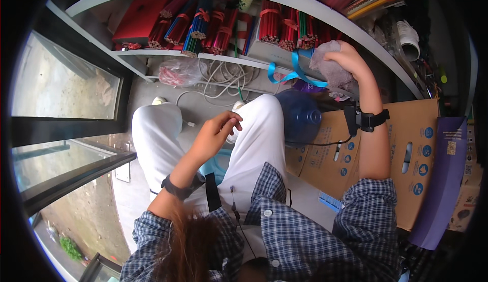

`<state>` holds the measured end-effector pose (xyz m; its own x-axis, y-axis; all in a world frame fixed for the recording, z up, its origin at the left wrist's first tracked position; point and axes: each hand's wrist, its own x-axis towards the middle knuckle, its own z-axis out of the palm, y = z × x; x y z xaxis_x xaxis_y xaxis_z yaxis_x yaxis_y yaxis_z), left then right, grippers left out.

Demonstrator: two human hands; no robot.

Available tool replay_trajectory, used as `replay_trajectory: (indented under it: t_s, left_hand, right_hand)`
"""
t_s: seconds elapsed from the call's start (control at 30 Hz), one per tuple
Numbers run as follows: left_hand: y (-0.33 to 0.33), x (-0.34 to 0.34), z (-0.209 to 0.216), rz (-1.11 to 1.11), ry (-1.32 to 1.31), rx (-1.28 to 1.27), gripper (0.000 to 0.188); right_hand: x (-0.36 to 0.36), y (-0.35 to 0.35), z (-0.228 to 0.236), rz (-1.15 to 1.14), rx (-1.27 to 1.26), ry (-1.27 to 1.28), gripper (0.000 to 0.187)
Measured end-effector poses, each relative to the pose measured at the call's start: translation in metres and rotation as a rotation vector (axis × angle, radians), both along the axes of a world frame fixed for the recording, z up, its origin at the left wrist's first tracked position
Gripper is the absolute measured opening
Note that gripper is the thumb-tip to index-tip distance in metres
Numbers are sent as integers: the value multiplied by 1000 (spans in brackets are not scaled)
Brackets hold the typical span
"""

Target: The person takes red sticks from a shelf, wipes them with a cloth, and attaches decorative ribbons.

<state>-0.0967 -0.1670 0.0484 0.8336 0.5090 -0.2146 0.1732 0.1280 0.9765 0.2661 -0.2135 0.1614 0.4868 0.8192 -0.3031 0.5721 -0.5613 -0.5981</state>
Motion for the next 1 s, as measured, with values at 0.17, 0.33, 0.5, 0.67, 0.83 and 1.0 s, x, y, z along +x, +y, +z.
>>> replay_trajectory:
  t_s: [0.17, 0.33, 0.5, 0.67, 0.83, 1.0]
  left_hand:
    - [1, 1, 1, 1, -17, -20, 20]
    - [1, -2, -2, 1, 5, -11, 19]
    - [4, -4, -4, -4, 3, -12, 19]
    - [5, -1, -9, 0, 23, -10, 19]
    - [9, 1, -20, 54, 114, 232, 24]
    - [55, 18, -51, 170, 82, 365, 38]
  right_hand:
    - [-5, 14, -4, -17, 112, -246, 40]
    - [-1, 24, -6, -114, 182, -199, 38]
    - [2, 11, -6, -119, 55, 16, 45]
    - [-13, -28, -25, -164, 284, -111, 55]
    - [-76, -71, -34, -280, 441, 83, 46]
    - [-111, -124, -75, -487, 514, 276, 43]
